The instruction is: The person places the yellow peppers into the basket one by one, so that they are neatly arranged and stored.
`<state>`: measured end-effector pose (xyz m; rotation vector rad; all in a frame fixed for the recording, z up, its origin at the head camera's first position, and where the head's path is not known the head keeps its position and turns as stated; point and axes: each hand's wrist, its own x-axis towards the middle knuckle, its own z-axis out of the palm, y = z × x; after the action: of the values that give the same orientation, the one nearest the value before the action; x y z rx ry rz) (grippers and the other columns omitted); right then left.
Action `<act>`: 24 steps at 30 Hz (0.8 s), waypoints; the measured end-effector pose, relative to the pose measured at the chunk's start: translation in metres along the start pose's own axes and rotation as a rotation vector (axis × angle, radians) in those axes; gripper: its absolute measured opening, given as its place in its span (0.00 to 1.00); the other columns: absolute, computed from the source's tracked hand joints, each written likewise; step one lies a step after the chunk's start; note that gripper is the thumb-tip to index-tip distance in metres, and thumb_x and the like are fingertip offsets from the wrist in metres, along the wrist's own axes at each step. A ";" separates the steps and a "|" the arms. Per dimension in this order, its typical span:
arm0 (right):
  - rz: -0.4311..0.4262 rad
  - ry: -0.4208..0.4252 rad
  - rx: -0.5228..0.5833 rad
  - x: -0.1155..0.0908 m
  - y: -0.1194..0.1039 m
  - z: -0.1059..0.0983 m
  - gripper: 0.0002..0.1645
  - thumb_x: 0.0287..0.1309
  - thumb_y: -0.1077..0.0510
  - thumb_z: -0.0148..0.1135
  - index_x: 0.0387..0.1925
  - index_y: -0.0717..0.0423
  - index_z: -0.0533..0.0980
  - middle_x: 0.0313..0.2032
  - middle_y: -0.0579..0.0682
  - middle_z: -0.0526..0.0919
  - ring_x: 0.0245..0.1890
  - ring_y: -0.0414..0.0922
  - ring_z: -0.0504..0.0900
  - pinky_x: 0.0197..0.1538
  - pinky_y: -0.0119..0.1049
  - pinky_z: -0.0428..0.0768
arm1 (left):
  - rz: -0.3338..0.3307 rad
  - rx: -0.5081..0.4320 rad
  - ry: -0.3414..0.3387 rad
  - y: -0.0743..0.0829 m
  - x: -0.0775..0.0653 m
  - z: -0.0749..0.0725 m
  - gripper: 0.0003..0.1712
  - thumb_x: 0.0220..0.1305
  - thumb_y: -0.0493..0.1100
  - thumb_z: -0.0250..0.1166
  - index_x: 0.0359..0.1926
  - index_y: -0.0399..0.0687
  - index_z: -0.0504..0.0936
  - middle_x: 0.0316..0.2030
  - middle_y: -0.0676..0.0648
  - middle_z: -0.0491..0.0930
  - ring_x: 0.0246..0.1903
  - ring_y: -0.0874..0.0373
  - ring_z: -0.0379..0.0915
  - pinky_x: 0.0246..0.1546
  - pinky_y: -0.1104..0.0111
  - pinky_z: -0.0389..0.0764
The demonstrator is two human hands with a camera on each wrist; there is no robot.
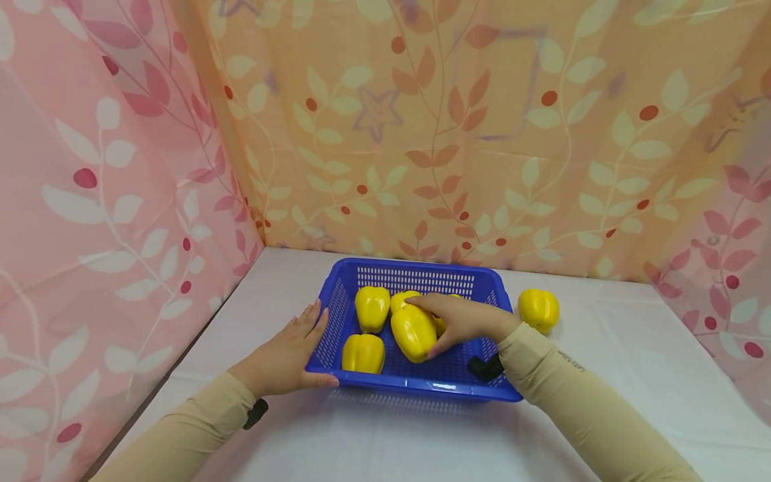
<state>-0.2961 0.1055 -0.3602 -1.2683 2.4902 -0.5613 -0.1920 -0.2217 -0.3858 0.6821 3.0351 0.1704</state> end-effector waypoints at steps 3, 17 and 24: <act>-0.005 -0.019 -0.005 0.002 0.000 0.004 0.55 0.39 0.40 0.72 0.67 0.48 0.56 0.62 0.47 0.64 0.59 0.45 0.64 0.63 0.46 0.63 | 0.005 0.005 0.001 -0.001 0.000 0.001 0.66 0.46 0.77 0.54 0.70 0.37 0.41 0.70 0.37 0.33 0.69 0.45 0.31 0.66 0.51 0.45; 0.033 -0.089 -0.045 0.009 -0.002 0.013 0.56 0.38 0.37 0.70 0.68 0.44 0.56 0.62 0.43 0.64 0.59 0.41 0.64 0.63 0.42 0.63 | 0.027 0.014 0.027 -0.003 0.001 0.004 0.65 0.46 0.76 0.55 0.70 0.36 0.43 0.70 0.36 0.35 0.69 0.44 0.31 0.65 0.51 0.45; 0.007 -0.111 -0.036 0.011 -0.001 0.016 0.55 0.38 0.39 0.71 0.67 0.47 0.57 0.62 0.45 0.65 0.59 0.42 0.65 0.64 0.42 0.61 | 0.028 0.011 0.029 -0.003 0.001 0.004 0.65 0.46 0.76 0.56 0.69 0.36 0.43 0.70 0.36 0.35 0.69 0.44 0.31 0.65 0.50 0.46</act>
<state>-0.2954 0.0925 -0.3750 -1.2674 2.4229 -0.4347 -0.1941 -0.2235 -0.3898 0.7297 3.0577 0.1652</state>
